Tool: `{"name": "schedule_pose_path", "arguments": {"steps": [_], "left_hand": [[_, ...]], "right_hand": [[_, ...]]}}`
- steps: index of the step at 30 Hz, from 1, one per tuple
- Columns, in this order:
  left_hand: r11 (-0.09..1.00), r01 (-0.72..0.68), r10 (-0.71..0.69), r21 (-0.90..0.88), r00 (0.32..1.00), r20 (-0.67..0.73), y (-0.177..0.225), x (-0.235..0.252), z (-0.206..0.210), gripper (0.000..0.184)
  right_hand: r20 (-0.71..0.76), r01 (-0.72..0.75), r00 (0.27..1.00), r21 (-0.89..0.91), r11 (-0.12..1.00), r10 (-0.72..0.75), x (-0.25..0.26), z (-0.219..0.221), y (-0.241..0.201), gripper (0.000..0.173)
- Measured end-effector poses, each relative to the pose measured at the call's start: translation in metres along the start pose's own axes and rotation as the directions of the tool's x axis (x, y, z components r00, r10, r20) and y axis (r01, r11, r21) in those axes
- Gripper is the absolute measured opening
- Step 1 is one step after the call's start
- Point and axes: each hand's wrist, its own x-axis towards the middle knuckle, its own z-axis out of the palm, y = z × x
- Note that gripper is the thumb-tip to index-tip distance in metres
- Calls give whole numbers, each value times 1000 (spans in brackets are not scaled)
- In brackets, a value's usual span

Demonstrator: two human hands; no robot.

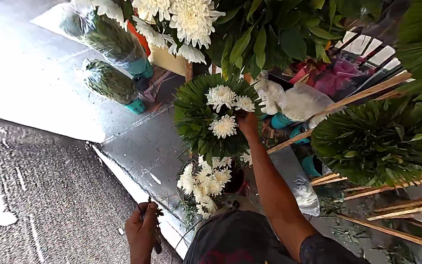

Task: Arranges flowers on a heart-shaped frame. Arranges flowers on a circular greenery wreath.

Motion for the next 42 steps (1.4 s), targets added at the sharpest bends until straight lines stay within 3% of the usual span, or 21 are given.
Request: {"name": "schedule_pose_path", "arguments": {"steps": [4,7,9,11,14,16,19,22,24,26,28,29,31,34,39,42], "left_hand": [[973,42,4,225,980,-199,-12,16,-34,27],[823,237,-141,517,966,-219,-47,41,-73,60],[646,385,-325,660,920,-218,-81,43,-89,75],[472,449,-470,758,856,-214,-115,32,-90,63],[412,448,-655,793,751,-84,-158,-7,-66,47],[420,422,-742,804,669,36,-182,-42,-43,46],[405,377,-820,833,552,149,-199,-92,-17,47],[380,335,-841,862,514,171,-201,-128,-9,47],[351,338,-857,873,493,154,-194,-142,-10,47],[321,369,-863,872,493,109,-185,-151,-12,46],[303,409,-854,860,518,55,-177,-159,-13,47],[302,428,-846,852,532,32,-174,-161,-11,48],[340,450,-817,826,576,22,-170,-168,-3,49],[407,403,-775,820,627,77,-159,-174,24,45],[617,119,-520,778,804,290,-110,-161,103,38],[745,-210,-187,633,845,501,-60,-144,173,35]], "right_hand": [[-120,124,986,75,989,-115,-68,-24,21,48],[-103,146,985,85,986,-137,-113,-18,72,42],[6,41,999,60,997,-42,-140,-8,120,39],[120,-132,984,29,991,128,-165,2,168,38],[170,-400,905,21,916,391,-198,18,225,44],[179,-542,835,101,834,521,-202,32,245,51],[198,-615,788,206,761,583,-175,58,249,59],[187,-629,777,214,747,601,-129,88,262,75],[164,-659,752,161,734,639,-103,109,271,73],[200,-679,724,39,733,660,-93,111,254,69],[233,-580,751,-213,786,617,-98,109,251,55],[206,-544,777,-257,799,595,-104,110,257,51],[33,-618,786,36,785,617,-118,109,276,61],[-151,-519,788,359,776,597,-140,65,278,69],[-181,-322,913,225,920,364,-148,-74,243,53],[-124,-110,979,339,934,160,-145,-150,211,52]]}}
